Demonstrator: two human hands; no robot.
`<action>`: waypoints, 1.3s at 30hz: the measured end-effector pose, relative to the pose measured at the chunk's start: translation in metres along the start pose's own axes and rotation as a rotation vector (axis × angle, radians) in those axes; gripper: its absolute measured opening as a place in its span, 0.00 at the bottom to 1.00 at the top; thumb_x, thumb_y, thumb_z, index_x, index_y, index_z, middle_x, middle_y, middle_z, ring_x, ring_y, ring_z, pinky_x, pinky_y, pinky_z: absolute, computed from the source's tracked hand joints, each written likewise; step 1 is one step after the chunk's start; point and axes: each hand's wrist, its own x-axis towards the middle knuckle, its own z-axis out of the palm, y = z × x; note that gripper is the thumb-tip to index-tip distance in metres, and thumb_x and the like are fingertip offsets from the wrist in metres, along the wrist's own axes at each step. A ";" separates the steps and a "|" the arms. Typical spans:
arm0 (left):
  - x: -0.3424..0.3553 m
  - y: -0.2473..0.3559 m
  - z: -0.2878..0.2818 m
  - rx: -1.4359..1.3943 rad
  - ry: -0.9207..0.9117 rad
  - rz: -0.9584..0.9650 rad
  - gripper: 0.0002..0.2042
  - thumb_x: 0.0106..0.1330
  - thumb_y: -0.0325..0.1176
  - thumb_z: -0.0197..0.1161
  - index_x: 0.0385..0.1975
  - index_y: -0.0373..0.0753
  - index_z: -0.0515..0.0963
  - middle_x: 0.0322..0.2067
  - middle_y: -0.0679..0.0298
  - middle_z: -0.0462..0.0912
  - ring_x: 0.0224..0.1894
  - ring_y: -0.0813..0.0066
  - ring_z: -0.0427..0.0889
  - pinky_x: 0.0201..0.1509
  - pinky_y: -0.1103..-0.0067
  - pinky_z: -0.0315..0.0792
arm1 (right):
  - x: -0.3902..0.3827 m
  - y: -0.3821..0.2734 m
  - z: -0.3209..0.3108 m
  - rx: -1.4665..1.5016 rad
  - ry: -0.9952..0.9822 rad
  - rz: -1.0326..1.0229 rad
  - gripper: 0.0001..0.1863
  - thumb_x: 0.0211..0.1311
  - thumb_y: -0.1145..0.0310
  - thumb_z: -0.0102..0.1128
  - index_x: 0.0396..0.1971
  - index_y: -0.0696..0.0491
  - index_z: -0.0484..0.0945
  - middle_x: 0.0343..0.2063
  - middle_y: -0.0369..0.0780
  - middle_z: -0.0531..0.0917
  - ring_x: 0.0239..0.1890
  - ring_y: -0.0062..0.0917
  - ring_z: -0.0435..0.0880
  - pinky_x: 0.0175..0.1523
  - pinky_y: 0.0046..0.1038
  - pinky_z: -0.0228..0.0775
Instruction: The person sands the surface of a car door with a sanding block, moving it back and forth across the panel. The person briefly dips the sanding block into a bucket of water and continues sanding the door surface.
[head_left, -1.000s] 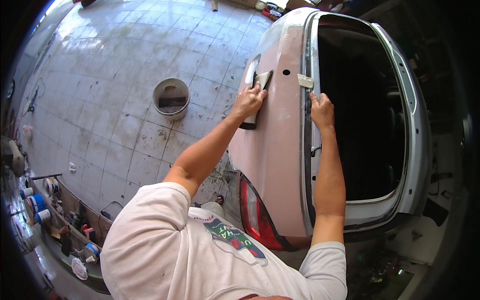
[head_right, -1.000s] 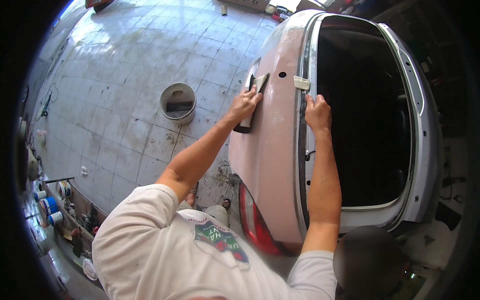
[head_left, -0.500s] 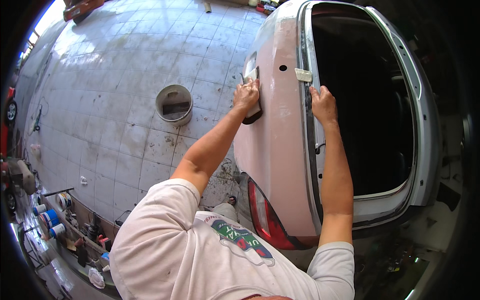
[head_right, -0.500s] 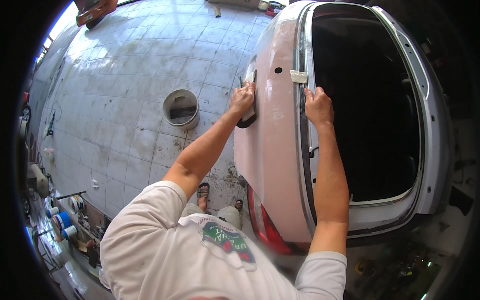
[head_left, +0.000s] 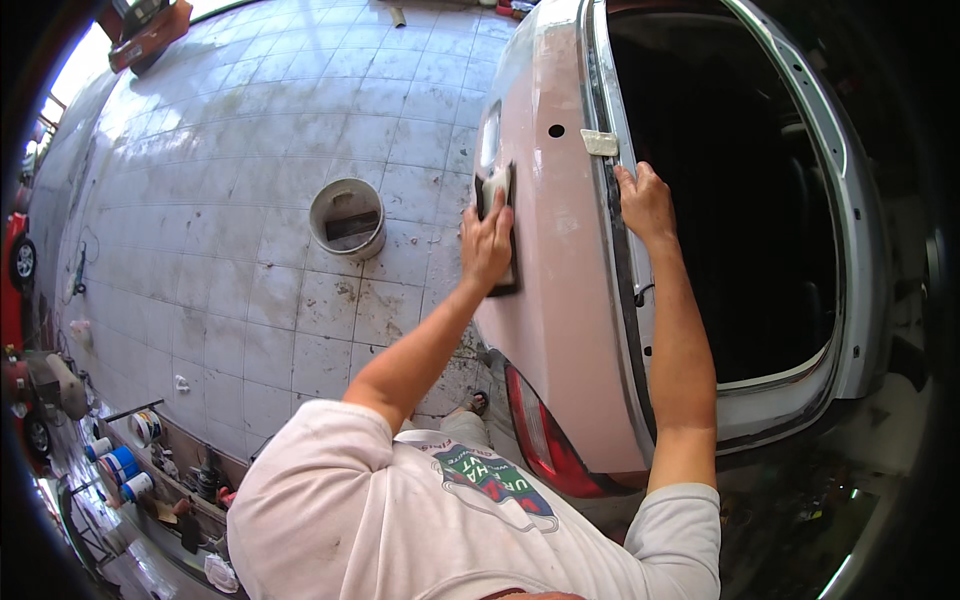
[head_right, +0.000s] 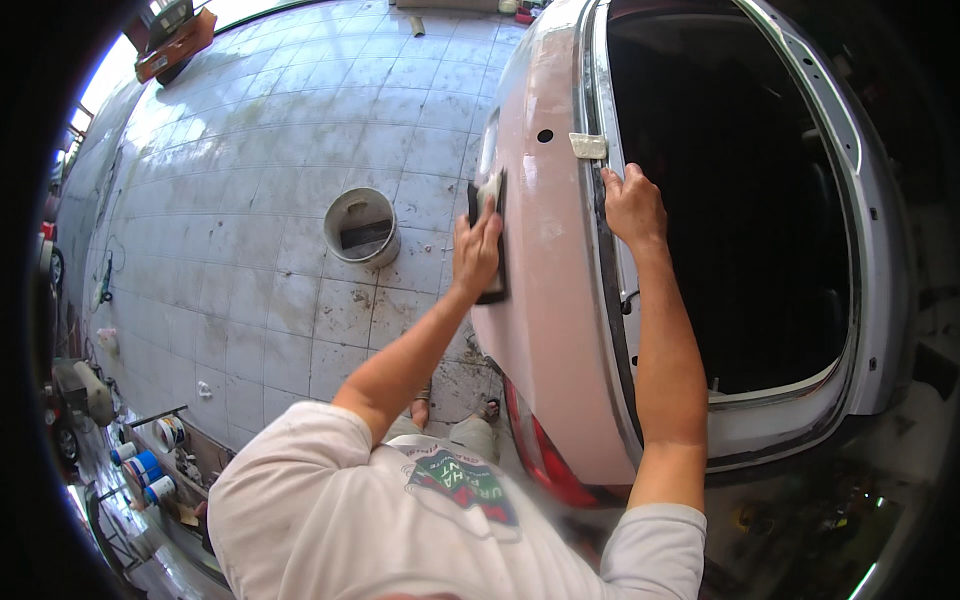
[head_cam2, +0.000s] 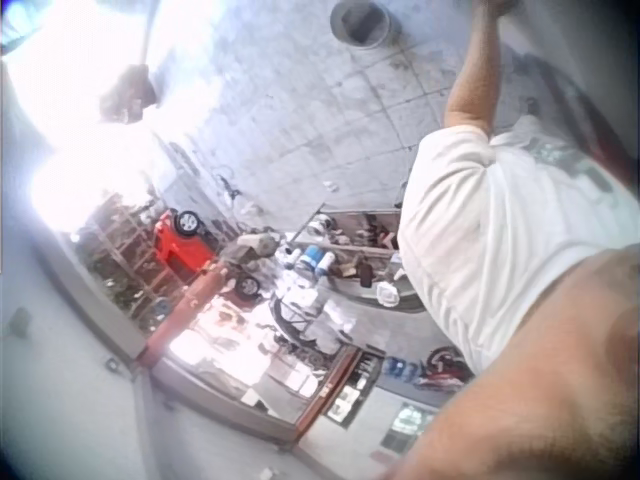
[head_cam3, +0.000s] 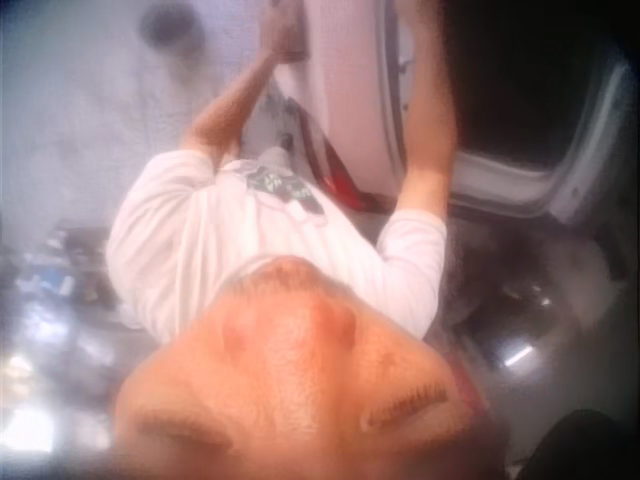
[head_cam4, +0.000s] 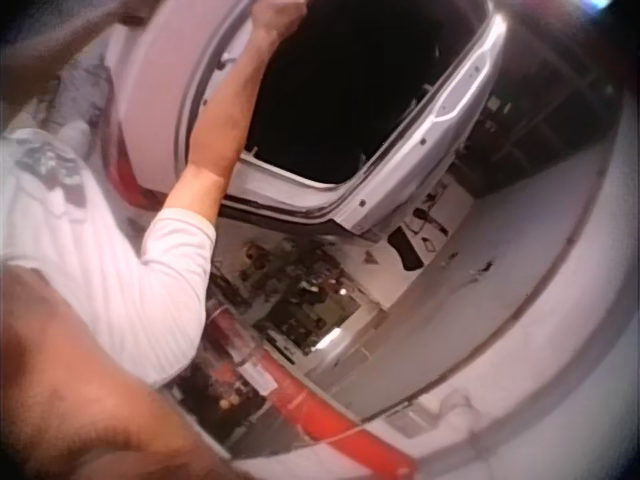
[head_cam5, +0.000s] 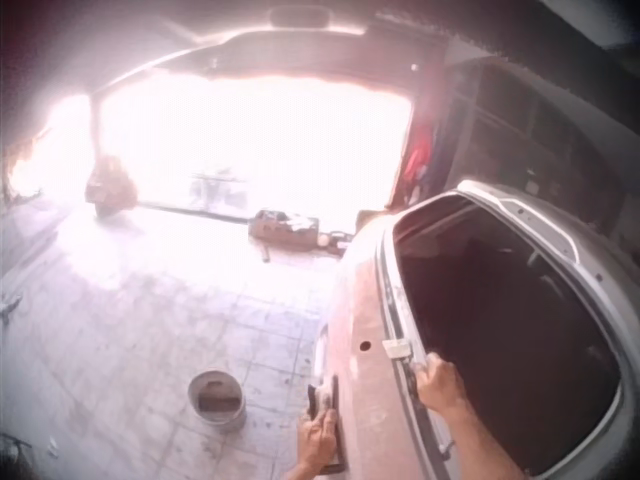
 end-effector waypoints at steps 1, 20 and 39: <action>-0.041 0.002 -0.001 -0.052 -0.020 -0.250 0.24 0.78 0.49 0.49 0.68 0.48 0.75 0.64 0.35 0.72 0.62 0.31 0.68 0.71 0.55 0.62 | -0.003 -0.002 -0.001 0.002 -0.011 0.010 0.22 0.76 0.51 0.53 0.38 0.58 0.77 0.37 0.58 0.87 0.43 0.57 0.87 0.45 0.52 0.80; 0.035 0.048 -0.013 -0.165 -0.047 -0.336 0.27 0.78 0.52 0.47 0.71 0.47 0.72 0.63 0.34 0.66 0.66 0.38 0.65 0.73 0.58 0.57 | -0.001 -0.017 -0.007 0.024 -0.022 0.013 0.22 0.78 0.52 0.51 0.41 0.58 0.80 0.37 0.57 0.88 0.44 0.52 0.89 0.47 0.48 0.83; -0.042 0.041 -0.007 0.027 -0.063 -0.360 0.27 0.79 0.53 0.44 0.68 0.46 0.75 0.59 0.38 0.75 0.64 0.41 0.68 0.70 0.57 0.64 | 0.018 0.008 0.009 -0.014 -0.006 -0.017 0.26 0.74 0.47 0.51 0.51 0.57 0.80 0.51 0.58 0.84 0.57 0.56 0.82 0.62 0.51 0.74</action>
